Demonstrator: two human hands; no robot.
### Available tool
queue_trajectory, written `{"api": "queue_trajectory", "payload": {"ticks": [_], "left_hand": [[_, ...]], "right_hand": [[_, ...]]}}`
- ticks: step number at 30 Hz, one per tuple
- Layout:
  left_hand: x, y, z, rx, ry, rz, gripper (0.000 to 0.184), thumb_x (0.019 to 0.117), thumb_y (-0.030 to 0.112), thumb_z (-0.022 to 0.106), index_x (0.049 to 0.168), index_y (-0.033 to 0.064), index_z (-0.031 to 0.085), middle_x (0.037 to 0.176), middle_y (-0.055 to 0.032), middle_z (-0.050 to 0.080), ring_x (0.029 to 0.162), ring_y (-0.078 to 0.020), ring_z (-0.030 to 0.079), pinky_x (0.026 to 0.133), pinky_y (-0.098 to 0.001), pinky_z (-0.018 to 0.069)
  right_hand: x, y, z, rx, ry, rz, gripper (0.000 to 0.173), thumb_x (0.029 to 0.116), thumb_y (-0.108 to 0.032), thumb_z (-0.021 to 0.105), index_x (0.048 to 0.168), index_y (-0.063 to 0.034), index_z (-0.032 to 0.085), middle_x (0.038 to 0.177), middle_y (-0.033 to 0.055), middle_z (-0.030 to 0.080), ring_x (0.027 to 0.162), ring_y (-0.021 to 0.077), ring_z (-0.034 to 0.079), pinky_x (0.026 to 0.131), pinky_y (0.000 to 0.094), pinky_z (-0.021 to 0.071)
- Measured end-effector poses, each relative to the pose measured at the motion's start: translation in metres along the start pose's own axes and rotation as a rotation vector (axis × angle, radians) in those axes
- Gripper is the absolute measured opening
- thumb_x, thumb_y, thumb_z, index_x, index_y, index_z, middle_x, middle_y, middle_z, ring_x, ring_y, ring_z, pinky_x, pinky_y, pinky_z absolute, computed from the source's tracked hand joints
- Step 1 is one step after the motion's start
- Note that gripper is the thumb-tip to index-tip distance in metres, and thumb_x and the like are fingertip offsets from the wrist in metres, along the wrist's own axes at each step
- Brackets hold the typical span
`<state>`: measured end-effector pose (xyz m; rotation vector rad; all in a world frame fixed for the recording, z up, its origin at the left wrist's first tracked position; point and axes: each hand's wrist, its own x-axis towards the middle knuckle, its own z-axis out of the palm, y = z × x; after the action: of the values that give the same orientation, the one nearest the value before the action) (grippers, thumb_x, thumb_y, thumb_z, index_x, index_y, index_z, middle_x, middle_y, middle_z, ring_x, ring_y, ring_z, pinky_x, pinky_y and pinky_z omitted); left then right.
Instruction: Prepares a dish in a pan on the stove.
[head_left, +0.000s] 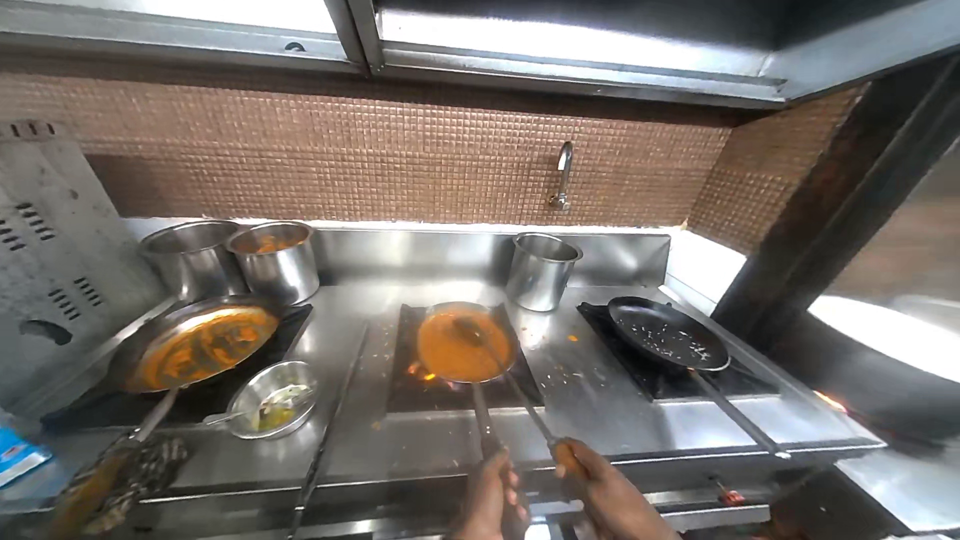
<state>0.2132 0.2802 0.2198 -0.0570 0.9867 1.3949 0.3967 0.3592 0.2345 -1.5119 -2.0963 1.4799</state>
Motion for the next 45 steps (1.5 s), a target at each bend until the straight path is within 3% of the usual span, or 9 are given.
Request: {"api": "queue_trajectory", "payload": {"ticks": [2,5,15,33,42,45], "left_hand": [[-0.002,0.000,0.001,-0.001,0.000,-0.006,0.028,0.1108,0.028,0.044,0.094,0.0073,0.051,0.062,0.0000,0.047,0.038,-0.0070,0.041,0.035,-0.0207,0.0424],[0.002,0.001,-0.002,-0.014,0.004,-0.007,0.030,0.1102,0.031,0.046,0.093,0.0077,0.052,0.062,0.0005,0.047,0.038,-0.0069,0.041,0.035,-0.0206,0.0421],[0.000,0.008,-0.013,-0.026,-0.025,-0.018,0.028,0.1094,0.031,0.048,0.095,0.0076,0.053,0.062,0.0005,0.047,0.038,-0.0067,0.040,0.035,-0.0209,0.0421],[0.007,0.012,-0.014,-0.038,-0.013,-0.022,0.027,0.1089,0.030,0.050,0.096,0.0068,0.054,0.063,0.0004,0.047,0.039,-0.0068,0.041,0.035,-0.0207,0.0431],[0.017,0.021,-0.018,-0.008,-0.032,-0.020,0.028,0.1093,0.031,0.048,0.092,0.0086,0.052,0.061,0.0009,0.047,0.038,-0.0069,0.041,0.035,-0.0212,0.0430],[0.022,0.026,-0.022,0.036,-0.039,-0.019,0.026,0.1092,0.030,0.048,0.095,0.0088,0.054,0.064,0.0007,0.048,0.040,-0.0071,0.042,0.036,-0.0215,0.0432]], "right_hand": [[0.010,-0.008,0.008,0.410,-0.083,-0.009,0.042,0.1040,-0.028,0.053,0.144,-0.0170,0.048,0.086,0.0082,0.063,0.050,0.0154,0.055,0.043,0.0311,0.0490],[0.024,-0.021,0.031,0.774,-0.165,0.036,0.038,0.1061,-0.027,0.048,0.141,-0.0147,0.051,0.081,0.0072,0.061,0.045,0.0111,0.050,0.039,0.0254,0.0453],[0.056,-0.032,0.033,0.520,-0.169,0.033,0.039,0.1058,-0.030,0.052,0.142,-0.0176,0.050,0.084,0.0067,0.059,0.048,0.0133,0.051,0.042,0.0285,0.0469],[0.071,-0.022,0.021,0.469,-0.012,0.037,0.038,0.1061,-0.029,0.052,0.142,-0.0153,0.049,0.082,0.0085,0.061,0.048,0.0158,0.055,0.041,0.0304,0.0489],[0.038,0.004,0.017,0.563,0.005,0.076,0.035,0.1070,-0.028,0.049,0.140,-0.0168,0.050,0.079,0.0072,0.060,0.046,0.0141,0.052,0.040,0.0292,0.0470],[0.018,0.007,0.026,0.353,-0.047,0.041,0.042,0.1037,-0.029,0.053,0.144,-0.0192,0.047,0.085,0.0083,0.060,0.051,0.0170,0.055,0.044,0.0333,0.0498]]}}
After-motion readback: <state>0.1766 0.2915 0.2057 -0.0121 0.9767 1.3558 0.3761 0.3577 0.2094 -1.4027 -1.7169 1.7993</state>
